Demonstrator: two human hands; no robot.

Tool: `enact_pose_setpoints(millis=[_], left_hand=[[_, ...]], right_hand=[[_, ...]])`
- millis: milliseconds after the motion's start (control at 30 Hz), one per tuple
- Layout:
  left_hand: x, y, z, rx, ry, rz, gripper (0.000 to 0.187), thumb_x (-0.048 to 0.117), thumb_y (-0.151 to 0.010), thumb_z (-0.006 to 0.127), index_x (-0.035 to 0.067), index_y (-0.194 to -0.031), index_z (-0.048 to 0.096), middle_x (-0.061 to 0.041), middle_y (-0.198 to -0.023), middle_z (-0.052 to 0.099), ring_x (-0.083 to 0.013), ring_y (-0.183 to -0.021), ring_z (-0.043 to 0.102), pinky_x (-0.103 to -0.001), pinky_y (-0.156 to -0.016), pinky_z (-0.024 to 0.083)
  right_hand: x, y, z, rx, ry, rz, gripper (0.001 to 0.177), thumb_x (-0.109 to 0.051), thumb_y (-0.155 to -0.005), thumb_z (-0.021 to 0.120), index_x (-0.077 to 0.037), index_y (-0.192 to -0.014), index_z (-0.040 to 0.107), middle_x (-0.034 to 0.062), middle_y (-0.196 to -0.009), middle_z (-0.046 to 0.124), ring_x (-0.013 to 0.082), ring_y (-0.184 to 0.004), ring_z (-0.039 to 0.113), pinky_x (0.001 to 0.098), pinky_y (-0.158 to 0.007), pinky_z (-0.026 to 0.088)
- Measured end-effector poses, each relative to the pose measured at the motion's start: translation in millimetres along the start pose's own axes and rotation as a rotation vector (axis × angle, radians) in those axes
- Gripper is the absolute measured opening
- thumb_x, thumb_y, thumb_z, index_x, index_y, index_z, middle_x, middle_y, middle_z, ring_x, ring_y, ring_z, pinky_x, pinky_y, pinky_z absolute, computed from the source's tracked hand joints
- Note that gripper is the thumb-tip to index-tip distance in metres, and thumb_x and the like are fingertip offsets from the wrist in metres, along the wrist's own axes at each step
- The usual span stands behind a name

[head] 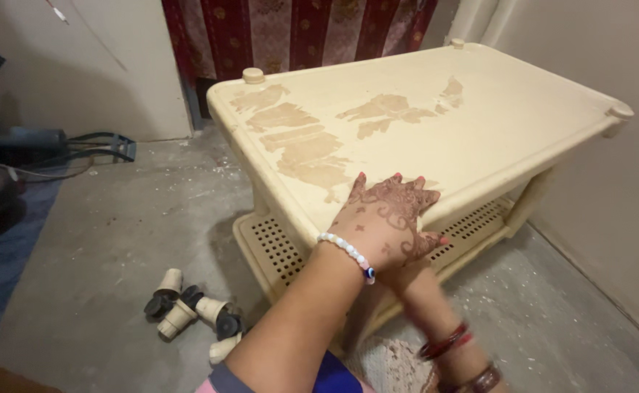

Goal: The person assembles a beige plastic two-tier rolling cart by inserting legs into the top and bottom frames and securing them. The person then flips the cart to show the underside and picks up caster wheels from the floor.

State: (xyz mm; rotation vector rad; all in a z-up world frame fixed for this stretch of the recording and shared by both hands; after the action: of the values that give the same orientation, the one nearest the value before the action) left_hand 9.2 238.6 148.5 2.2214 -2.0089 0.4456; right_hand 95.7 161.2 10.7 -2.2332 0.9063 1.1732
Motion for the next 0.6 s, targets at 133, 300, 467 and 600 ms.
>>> enact_pose_setpoints(millis=[133, 300, 467, 600], left_hand=[[6.5, 2.4, -4.0, -0.023, -0.04, 0.026, 0.074, 0.06, -0.091, 0.049, 0.033, -0.156, 0.027, 0.004, -0.168, 0.017, -0.0237, -0.155, 0.014, -0.063, -0.122, 0.002], [7.0, 2.4, -2.5, -0.085, -0.106, 0.021, 0.069, 0.045, -0.095, 0.046, 0.033, -0.157, 0.017, 0.005, -0.166, 0.008, -0.0246, -0.152, 0.009, -0.067, -0.118, -0.002], [0.3, 0.7, -2.4, -0.046, -0.113, 0.034, 0.069, 0.042, -0.096, 0.049, 0.032, -0.157, 0.019, 0.005, -0.167, 0.014, -0.0249, -0.153, 0.012, -0.07, -0.118, 0.001], [-0.1, 0.6, -2.3, -0.014, -0.114, 0.014, 0.069, 0.041, -0.094, 0.052, 0.033, -0.156, 0.025, 0.006, -0.166, 0.02, -0.0235, -0.153, 0.018, -0.067, -0.12, 0.004]], right_hand=[[-8.7, -5.4, -19.0, -0.431, -0.518, 0.005, 0.053, -0.004, -0.079, 0.076, -0.007, -0.13, 0.063, 0.0101, -0.132, 0.067, 0.0234, -0.12, 0.064, 0.0401, -0.098, 0.058], [-10.4, -4.6, -2.7, -0.217, -0.658, -0.104, 0.044, -0.007, -0.09, 0.071, 0.004, -0.132, 0.063, 0.0161, -0.132, 0.067, 0.0213, -0.118, 0.065, 0.0399, -0.094, 0.06], [-7.7, 1.1, 6.9, 0.034, -0.652, -0.219, 0.042, -0.008, -0.088, 0.068, -0.001, -0.13, 0.062, 0.0109, -0.121, 0.07, 0.0171, -0.106, 0.067, 0.034, -0.086, 0.059], [-13.9, -2.8, 8.8, 0.203, -0.383, -0.302, 0.035, -0.013, -0.094, 0.061, -0.003, -0.127, 0.062, 0.0098, -0.121, 0.073, 0.0164, -0.106, 0.069, 0.0311, -0.088, 0.059]])
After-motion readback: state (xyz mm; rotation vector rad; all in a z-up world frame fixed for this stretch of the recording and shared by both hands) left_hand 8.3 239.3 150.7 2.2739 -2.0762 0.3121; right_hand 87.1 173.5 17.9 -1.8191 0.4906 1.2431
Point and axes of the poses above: each hand's wrist, its own y-axis away from the middle knuckle, its own z-axis out of the palm, x = y × z, the point moved 4 cm from there along -y, towards the middle knuckle
